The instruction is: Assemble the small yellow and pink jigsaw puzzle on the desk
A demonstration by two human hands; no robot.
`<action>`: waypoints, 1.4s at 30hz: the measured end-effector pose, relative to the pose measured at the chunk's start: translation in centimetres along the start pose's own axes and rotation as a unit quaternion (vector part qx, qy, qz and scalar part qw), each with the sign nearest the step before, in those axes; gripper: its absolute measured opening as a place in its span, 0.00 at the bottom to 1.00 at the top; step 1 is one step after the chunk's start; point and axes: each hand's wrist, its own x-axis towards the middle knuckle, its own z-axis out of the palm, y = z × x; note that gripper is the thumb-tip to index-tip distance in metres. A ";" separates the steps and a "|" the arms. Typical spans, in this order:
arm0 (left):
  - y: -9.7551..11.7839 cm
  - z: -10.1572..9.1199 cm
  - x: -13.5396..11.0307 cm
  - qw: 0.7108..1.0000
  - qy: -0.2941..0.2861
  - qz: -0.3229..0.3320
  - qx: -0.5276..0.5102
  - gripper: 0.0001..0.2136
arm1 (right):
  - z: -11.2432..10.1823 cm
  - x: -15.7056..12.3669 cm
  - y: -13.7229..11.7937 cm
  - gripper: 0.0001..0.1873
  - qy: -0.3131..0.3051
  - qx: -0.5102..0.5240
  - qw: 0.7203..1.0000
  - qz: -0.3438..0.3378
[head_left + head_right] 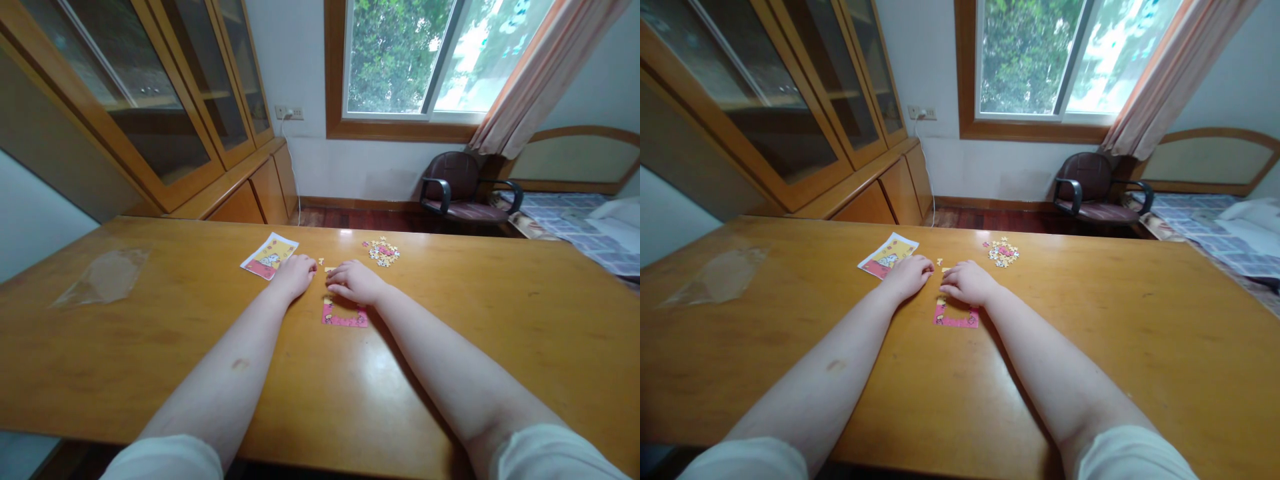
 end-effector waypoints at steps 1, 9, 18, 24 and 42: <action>0.0 0.0 0.0 1.000 0.002 0.003 0.004 0.10 | 0.1 0.0 0.1 0.15 0.000 0.004 1.000 0.000; 0.0 0.3 0.2 1.000 0.003 -0.024 -0.011 0.11 | 0.2 0.0 0.3 0.19 -0.008 0.021 0.999 0.037; -0.8 0.6 0.5 0.999 -0.006 -0.028 -0.042 0.08 | 0.3 0.0 0.9 0.24 0.056 -0.003 0.995 0.077; -1.0 0.8 0.5 0.998 0.000 -0.020 -0.058 0.07 | 0.4 0.1 0.8 0.23 0.041 -0.014 0.995 0.092; 0.0 1.3 0.4 0.962 0.013 -0.007 -0.271 0.06 | 2.0 0.4 1.9 0.06 0.128 -0.031 0.981 0.140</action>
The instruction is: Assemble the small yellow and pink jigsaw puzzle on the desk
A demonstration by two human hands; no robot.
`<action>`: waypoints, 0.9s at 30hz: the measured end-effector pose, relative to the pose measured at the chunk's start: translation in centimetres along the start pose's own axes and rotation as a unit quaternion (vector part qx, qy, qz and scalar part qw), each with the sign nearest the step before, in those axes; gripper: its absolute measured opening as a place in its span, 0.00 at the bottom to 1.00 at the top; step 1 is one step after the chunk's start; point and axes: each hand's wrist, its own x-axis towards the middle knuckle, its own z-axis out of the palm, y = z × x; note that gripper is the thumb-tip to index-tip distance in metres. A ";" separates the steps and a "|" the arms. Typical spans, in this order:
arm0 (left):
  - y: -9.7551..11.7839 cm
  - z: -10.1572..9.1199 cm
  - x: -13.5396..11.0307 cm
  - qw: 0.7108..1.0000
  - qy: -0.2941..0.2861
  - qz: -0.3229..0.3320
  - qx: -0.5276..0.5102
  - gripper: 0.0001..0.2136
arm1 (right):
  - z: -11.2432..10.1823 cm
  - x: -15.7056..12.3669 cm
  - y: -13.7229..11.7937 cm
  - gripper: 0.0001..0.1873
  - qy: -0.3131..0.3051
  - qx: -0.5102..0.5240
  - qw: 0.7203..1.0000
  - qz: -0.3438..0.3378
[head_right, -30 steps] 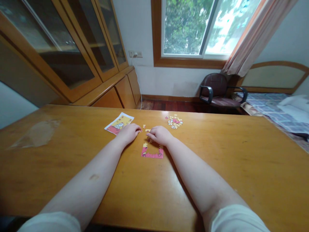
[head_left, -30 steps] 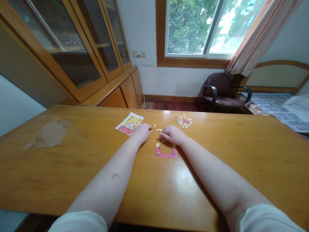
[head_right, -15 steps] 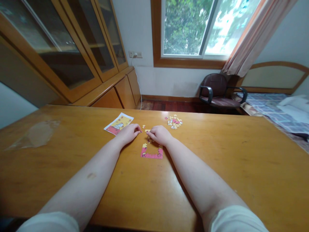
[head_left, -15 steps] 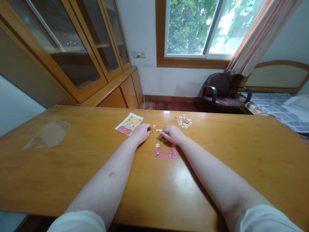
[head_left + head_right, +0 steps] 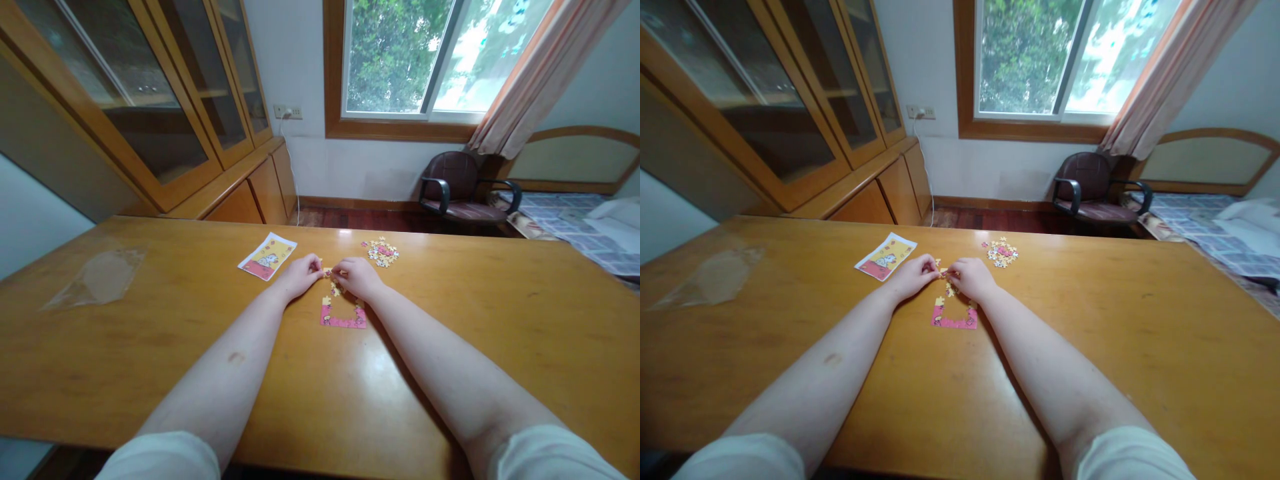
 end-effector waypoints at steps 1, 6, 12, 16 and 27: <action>0.0 0.1 0.0 1.000 -0.002 0.001 -0.002 0.06 | 0.1 0.0 0.0 0.05 0.001 0.000 1.000 -0.004; 0.2 0.2 0.0 1.000 0.001 0.005 -0.021 0.06 | 0.3 0.0 0.2 0.05 0.002 -0.003 1.000 -0.016; 0.0 0.4 0.0 0.999 0.002 0.022 -0.037 0.07 | 0.4 0.0 0.0 0.06 0.010 -0.010 1.000 -0.015; -0.5 0.6 0.1 0.998 0.002 0.032 -0.048 0.07 | 0.5 0.0 0.0 0.06 0.006 -0.018 1.000 -0.014; -0.5 0.1 0.4 0.993 0.052 0.064 0.088 0.09 | -0.1 0.1 -0.9 0.08 -0.026 -0.041 0.999 0.025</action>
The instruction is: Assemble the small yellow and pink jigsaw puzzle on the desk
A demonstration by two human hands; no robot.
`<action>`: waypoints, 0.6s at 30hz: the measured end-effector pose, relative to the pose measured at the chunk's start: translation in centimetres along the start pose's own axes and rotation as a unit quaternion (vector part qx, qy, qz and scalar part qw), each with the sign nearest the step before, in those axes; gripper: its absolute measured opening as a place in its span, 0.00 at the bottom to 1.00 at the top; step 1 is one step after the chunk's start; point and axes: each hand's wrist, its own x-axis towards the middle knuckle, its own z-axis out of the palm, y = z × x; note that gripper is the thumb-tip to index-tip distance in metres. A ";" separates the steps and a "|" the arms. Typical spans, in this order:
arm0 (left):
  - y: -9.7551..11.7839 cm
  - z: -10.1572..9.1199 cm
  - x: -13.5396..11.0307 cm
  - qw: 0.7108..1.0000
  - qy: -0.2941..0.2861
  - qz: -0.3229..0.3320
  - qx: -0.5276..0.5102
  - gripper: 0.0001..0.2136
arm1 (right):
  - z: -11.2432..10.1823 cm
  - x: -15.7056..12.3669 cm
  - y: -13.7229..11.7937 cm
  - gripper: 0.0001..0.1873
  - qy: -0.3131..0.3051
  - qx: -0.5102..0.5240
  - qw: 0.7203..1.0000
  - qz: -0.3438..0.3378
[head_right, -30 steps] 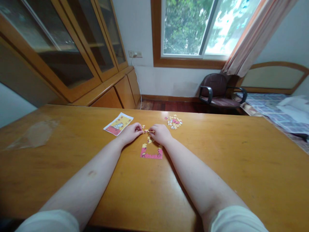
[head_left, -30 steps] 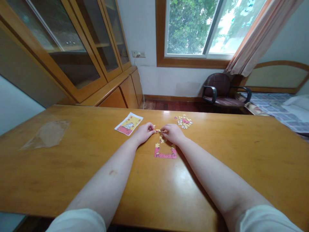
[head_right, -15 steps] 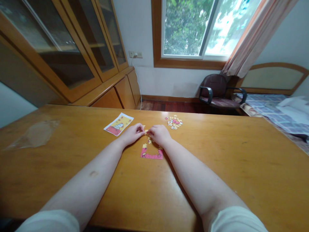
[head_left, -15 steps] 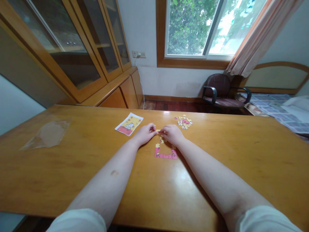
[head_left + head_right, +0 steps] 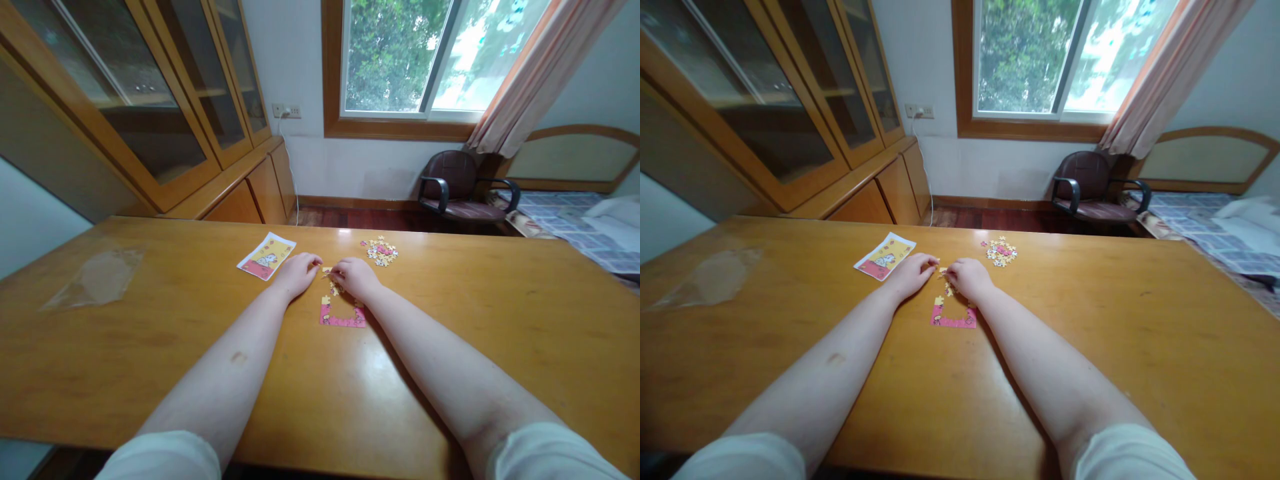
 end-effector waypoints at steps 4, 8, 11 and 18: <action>0.4 -0.4 -0.1 0.999 -0.035 0.010 0.036 0.09 | 0.0 0.0 -0.1 0.08 -0.019 -0.010 1.000 -0.011; 1.0 -1.0 -0.4 0.996 -0.056 0.030 0.060 0.09 | 0.0 0.0 0.0 0.08 -0.022 -0.006 1.000 -0.015; 1.3 -1.2 -0.5 0.994 -0.045 0.029 0.094 0.09 | -0.1 0.0 0.1 0.08 -0.014 0.003 1.000 -0.008; 1.3 -0.9 -0.4 0.995 -0.067 0.012 0.078 0.09 | -0.2 0.0 0.1 0.08 0.000 0.018 1.000 -0.008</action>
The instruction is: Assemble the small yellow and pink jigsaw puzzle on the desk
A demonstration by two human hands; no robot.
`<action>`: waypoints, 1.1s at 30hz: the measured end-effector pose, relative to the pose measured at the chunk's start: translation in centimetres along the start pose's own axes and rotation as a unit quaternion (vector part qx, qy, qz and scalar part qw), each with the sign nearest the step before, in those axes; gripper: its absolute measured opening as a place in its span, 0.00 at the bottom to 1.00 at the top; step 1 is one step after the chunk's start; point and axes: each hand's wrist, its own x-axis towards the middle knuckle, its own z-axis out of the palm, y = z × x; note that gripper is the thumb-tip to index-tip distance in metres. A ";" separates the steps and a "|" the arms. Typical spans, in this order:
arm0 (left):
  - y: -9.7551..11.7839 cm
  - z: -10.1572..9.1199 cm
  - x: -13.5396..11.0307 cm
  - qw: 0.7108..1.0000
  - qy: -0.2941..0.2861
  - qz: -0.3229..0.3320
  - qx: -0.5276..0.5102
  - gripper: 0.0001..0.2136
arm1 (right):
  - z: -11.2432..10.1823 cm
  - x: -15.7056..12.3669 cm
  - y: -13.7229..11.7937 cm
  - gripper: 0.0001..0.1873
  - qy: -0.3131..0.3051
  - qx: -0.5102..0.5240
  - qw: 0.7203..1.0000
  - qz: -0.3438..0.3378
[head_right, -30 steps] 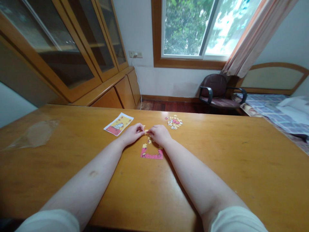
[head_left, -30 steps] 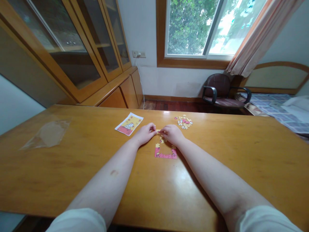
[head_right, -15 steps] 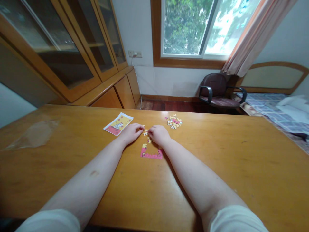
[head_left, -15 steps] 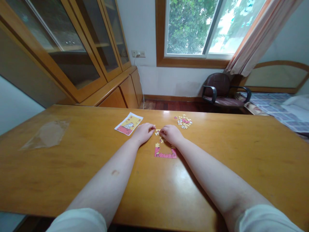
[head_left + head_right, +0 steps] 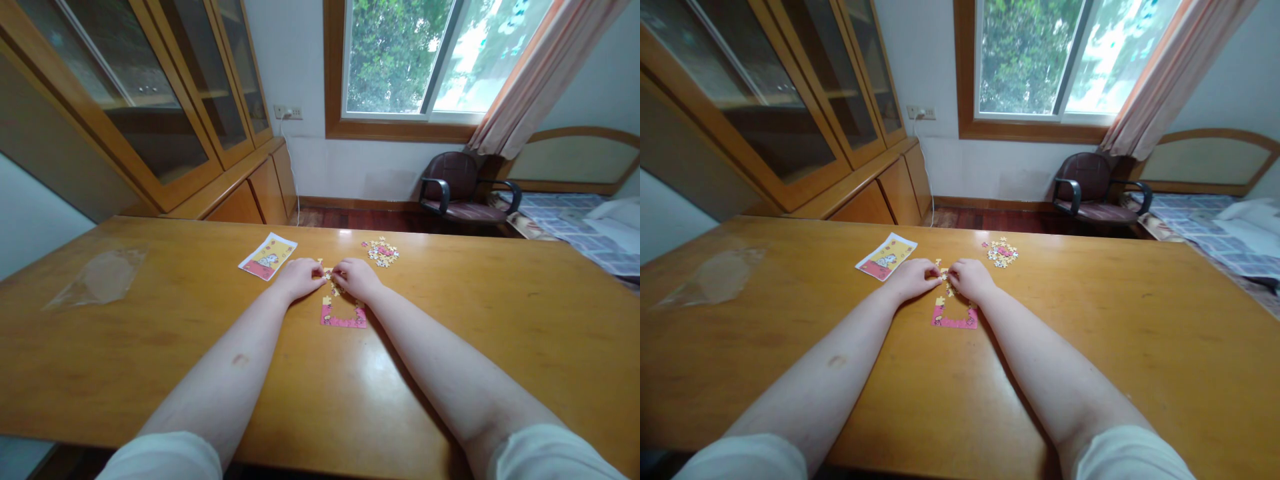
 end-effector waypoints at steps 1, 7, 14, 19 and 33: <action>0.0 0.0 0.0 1.000 0.000 -0.004 -0.015 0.08 | 0.0 0.0 0.0 0.08 0.002 0.002 1.000 0.000; -0.3 0.1 0.0 0.998 0.002 0.013 -0.068 0.04 | 0.2 0.0 0.1 0.09 0.006 0.030 1.000 0.003; -0.3 0.0 0.0 0.995 0.057 0.080 -0.014 0.02 | 0.2 0.0 0.2 0.08 0.006 0.058 0.998 -0.008; 0.1 -0.1 -0.1 0.993 0.055 0.098 0.037 0.03 | 0.2 0.1 0.2 0.07 0.009 0.073 0.997 0.014; 0.1 -0.1 -0.1 0.993 0.048 0.105 0.029 0.03 | 0.4 0.2 0.1 0.06 0.008 0.120 0.990 0.079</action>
